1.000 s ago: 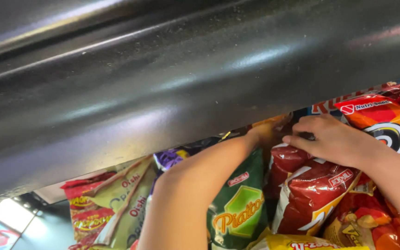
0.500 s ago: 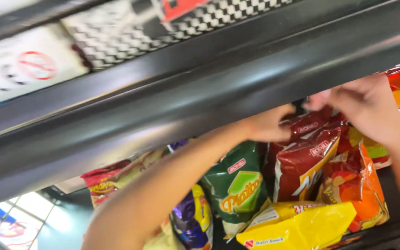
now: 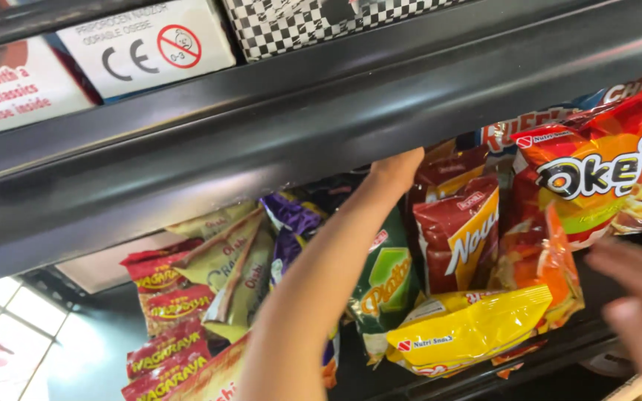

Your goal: Take snack bags from a cardboard box and arrange them neatly on retail shelves.

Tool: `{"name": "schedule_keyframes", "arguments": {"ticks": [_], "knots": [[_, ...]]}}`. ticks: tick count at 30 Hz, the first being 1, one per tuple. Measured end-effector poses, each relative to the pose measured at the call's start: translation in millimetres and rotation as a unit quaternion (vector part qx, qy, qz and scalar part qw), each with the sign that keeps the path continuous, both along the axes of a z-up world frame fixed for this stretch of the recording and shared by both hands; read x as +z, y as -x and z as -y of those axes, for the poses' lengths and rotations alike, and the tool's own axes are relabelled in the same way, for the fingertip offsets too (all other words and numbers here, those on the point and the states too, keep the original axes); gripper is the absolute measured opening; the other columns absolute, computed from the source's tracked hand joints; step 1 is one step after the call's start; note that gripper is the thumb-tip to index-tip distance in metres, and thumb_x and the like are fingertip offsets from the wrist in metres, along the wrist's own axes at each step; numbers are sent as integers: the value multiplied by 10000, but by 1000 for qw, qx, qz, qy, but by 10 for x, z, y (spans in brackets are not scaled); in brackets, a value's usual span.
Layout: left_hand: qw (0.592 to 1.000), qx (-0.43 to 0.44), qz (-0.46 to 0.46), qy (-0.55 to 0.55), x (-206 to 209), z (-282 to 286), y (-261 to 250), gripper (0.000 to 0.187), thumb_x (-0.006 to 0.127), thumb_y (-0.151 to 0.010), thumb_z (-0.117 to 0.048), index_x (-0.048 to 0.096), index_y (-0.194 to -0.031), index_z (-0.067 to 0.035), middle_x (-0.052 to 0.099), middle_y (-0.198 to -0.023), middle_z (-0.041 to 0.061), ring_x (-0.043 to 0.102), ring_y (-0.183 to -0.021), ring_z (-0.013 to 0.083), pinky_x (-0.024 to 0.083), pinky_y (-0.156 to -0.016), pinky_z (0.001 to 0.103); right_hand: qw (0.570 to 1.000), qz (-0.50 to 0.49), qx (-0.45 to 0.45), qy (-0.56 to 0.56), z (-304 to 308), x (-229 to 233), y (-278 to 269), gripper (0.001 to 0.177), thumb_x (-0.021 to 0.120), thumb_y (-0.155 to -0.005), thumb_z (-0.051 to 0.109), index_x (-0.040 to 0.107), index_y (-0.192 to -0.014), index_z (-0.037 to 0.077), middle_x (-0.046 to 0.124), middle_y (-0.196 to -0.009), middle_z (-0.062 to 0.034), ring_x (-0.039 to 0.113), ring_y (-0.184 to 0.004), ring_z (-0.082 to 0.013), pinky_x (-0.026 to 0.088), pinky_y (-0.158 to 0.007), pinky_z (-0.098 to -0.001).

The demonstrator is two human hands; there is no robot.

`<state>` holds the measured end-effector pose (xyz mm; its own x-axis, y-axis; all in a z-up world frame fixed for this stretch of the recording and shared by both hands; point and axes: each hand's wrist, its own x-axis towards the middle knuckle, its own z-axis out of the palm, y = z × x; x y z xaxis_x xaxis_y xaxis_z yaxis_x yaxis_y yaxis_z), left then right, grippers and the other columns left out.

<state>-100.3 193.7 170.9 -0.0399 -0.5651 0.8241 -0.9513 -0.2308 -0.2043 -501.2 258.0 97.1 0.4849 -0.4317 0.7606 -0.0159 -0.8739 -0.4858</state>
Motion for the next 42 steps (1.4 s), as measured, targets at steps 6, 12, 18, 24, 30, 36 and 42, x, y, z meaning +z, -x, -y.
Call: {"name": "schedule_keyframes", "arguments": {"ticks": [6,12,18,24,30,36,42], "knots": [[943,-60,-193,-265,844,-963,953,503,702,-822,-352,636,-1222,-53,659,-1285,201,669,-1177,350,553,-975,475,997,-70,-28,30,-158,-344,-237,978,821,-662,183,400,-1536,62,319,-1648,-243,356,-1514,-400,344,-1162,-421],[892,-14,-185,-411,176,-783,1130,559,782,-758,-374,631,-1210,-83,669,-1243,152,690,-1128,341,585,-893,503,976,-135,-159,-63,-306,-355,-448,1188,873,-561,150,313,-1609,133,283,-1681,-219,412,-1441,-406,393,-1069,-511],[951,-77,-169,-245,-57,-414,1117,372,721,-770,-142,649,-1135,-148,703,-1166,103,691,-1112,342,577,-840,519,955,-138,-253,-67,-345,-261,-604,1049,809,-696,154,284,-1604,170,421,-1589,-166,481,-1379,-384,421,-1059,-560],[957,-66,-132,-250,1,-283,1103,526,715,-774,-197,590,-1285,-223,672,-1239,97,665,-1175,332,555,-906,514,977,-106,-186,-5,-341,5,-490,1038,761,-689,120,271,-1603,99,215,-1625,-350,337,-1440,-533,379,-1106,-536],[940,-179,-166,-238,653,-1178,1633,557,762,-768,-414,614,-1256,-191,678,-1198,107,679,-1121,329,545,-916,490,979,-172,-109,-28,-15,-135,-352,1077,818,-662,172,292,-1601,180,92,-1680,-341,264,-1483,-511,367,-1114,-510],[903,-237,-163,-321,789,-2079,1950,340,676,-879,-438,708,-1079,-164,737,-1060,99,731,-1052,307,569,-861,471,916,-231,-163,284,287,-422,-954,748,621,-843,381,368,-1532,238,262,-1618,-56,114,-1536,-457,126,-1206,-752],[923,-256,-154,-241,723,-2557,2112,533,698,-825,-425,623,-1248,-109,699,-1129,180,705,-1008,376,553,-841,512,935,-200,-177,232,364,-413,-1078,761,562,-844,440,403,-1534,161,257,-1655,-225,83,-1532,-574,122,-1137,-813]]}}
